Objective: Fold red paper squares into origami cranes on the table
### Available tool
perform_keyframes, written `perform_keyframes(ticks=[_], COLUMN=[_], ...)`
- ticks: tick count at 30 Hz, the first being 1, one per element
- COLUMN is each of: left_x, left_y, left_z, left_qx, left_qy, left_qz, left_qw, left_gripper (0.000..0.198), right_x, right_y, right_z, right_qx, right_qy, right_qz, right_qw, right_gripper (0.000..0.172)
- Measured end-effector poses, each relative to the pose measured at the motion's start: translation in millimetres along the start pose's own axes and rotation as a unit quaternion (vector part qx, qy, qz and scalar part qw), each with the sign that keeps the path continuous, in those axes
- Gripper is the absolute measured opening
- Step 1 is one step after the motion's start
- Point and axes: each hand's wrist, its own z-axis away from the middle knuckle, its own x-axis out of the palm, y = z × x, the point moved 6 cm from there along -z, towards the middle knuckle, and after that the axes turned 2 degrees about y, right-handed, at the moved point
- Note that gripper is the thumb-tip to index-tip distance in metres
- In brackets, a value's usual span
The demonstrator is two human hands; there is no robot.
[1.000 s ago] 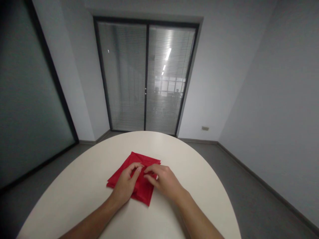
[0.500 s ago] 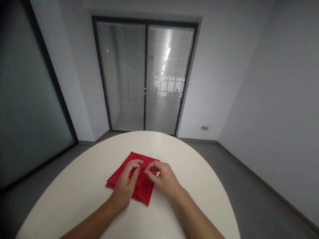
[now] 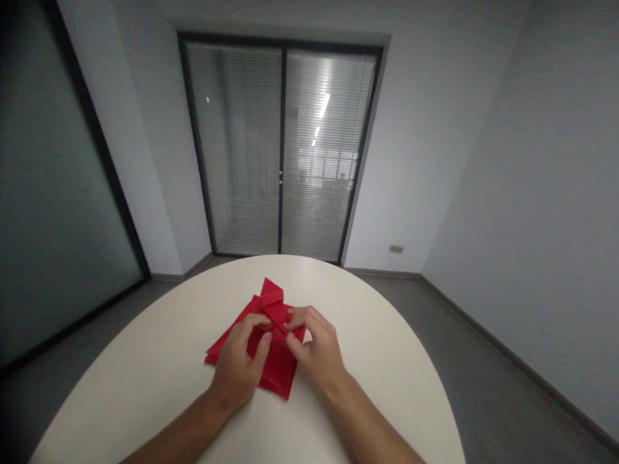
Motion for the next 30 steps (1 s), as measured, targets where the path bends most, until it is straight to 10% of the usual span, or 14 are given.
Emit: perform_keyframes(ticks=[14,30], left_x=[38.8,43.4], left_y=[-23.3,-14.1], left_z=[-2.6,4.9], left_qx=[-0.272,-0.276], left_qy=[-0.082,-0.111], left_qz=[0.425,0.540], left_qw=[0.859,0.787], left_gripper=[0.047,0.040], right_x=[7.2,7.5], right_y=[-10.4,-12.4], right_z=[6.3,6.8], right_qx=[-0.179,-0.221], right_qy=[-0.101,-0.131], right_qz=[0.101,0.122], right_qw=[0.973,0.959], right_gripper=[0.016,0.039])
